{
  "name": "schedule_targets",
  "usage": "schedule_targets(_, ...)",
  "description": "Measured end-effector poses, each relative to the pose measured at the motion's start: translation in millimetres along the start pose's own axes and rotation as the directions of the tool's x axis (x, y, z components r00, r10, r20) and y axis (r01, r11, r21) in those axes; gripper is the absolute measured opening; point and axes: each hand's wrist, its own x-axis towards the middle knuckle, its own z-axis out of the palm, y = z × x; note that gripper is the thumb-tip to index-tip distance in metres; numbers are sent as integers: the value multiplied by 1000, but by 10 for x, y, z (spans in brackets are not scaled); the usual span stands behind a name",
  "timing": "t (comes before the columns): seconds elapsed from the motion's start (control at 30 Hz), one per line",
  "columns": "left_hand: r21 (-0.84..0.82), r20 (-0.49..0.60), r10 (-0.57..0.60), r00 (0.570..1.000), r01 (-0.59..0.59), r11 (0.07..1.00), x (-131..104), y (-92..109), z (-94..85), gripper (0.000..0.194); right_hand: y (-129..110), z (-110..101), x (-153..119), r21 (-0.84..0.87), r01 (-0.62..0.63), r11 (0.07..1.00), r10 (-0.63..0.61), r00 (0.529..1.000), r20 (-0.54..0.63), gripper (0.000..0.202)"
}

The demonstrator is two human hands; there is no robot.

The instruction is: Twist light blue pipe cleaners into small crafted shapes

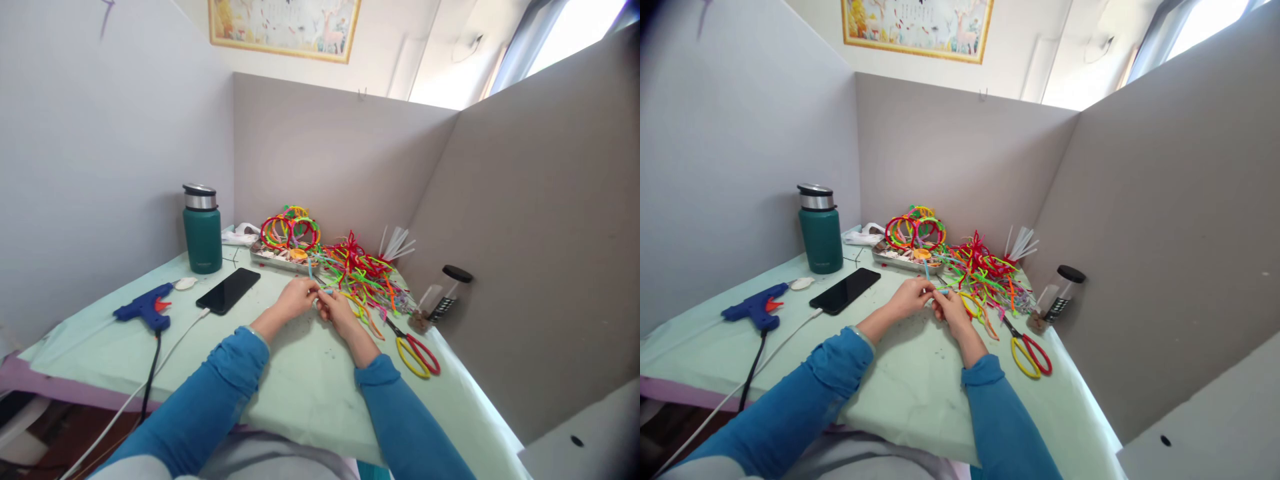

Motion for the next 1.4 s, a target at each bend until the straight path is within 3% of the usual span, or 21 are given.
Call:
schedule_targets(0.33,-51,-57,22,998,-25,998,-9,12,-8,20,-27,17,-16,5,2,1000,-2,1000,-2,35)
schedule_targets(1.03,8,-20,-2,1000,2,1000,0,24,-24,20,24,-7,14,-26,35,999,-35,999,-7,35)
schedule_targets(1.4,8,-1,-77,997,77,997,-8,69,-62,22,16,0,6,-58,55,997,-55,998,-8,33)
